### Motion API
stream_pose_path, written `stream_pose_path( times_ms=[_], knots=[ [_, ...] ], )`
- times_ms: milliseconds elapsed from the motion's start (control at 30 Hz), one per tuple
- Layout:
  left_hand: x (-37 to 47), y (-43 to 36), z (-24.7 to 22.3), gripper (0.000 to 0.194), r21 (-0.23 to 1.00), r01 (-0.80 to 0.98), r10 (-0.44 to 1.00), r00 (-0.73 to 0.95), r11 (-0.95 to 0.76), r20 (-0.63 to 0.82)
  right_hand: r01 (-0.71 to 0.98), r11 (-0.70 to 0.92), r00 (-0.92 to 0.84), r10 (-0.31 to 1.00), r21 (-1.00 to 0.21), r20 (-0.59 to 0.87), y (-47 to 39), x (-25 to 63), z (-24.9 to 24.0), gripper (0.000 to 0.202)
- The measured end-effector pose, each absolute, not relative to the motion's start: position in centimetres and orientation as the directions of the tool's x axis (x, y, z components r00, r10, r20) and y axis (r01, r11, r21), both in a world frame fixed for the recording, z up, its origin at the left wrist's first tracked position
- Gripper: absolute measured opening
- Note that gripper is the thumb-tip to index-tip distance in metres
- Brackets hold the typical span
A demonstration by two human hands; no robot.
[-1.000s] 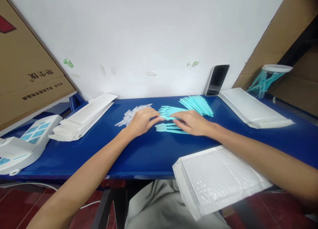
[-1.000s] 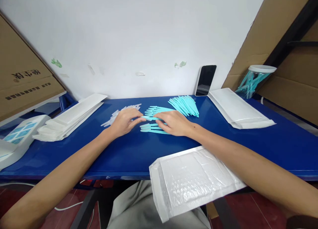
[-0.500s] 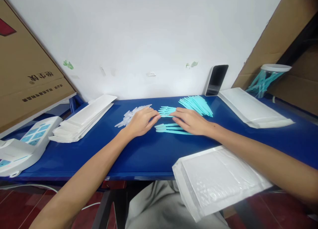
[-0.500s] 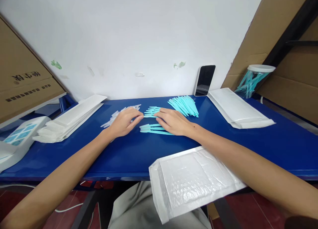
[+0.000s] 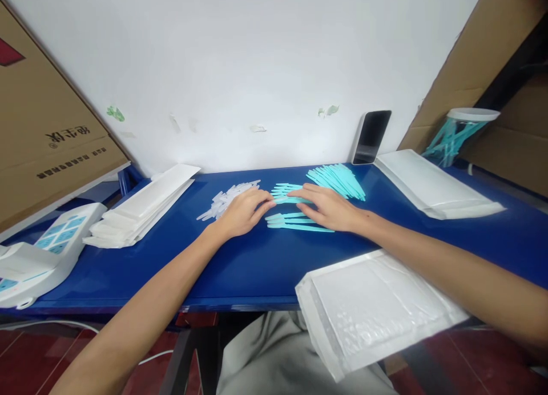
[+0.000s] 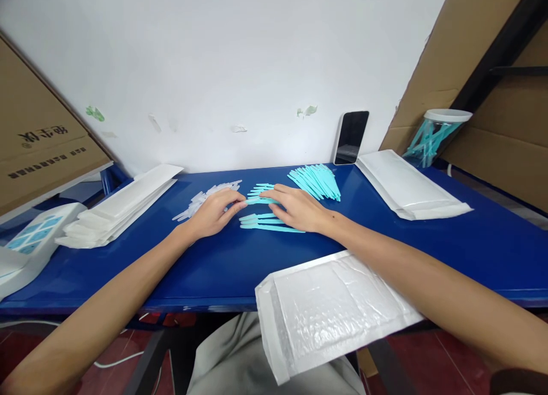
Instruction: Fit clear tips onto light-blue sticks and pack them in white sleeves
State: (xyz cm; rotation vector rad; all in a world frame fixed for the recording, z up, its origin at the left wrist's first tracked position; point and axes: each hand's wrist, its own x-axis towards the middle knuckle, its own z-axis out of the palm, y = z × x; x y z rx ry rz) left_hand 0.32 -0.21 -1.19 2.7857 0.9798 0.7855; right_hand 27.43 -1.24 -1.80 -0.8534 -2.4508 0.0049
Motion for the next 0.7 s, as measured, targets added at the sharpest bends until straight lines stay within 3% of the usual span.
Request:
stream_pose_path(
  times_ms=[233,500,700],
  knots=[
    [0.2,-0.2,-1.2,0.039,0.239,0.542,0.585,0.663,-0.806,0.467,0.463,0.858,-0.614,0.492,-0.224,0.617,-1.2,27.2,-1.9,0.032],
    [1.1,-0.7,-1.1,0.04,0.194,0.559,0.566,0.633,-0.806,0.528,0.471,0.83,-0.533,0.538,-0.299,0.654,-1.7,26.8,-1.6,0.031],
    [0.6,-0.3,0.8,0.041,-0.005,0.574,0.523,0.75,-0.819,0.405,0.512,0.801,-0.578,0.589,-0.311,0.565,-0.9,26.9,-1.8,0.035]
  ],
)
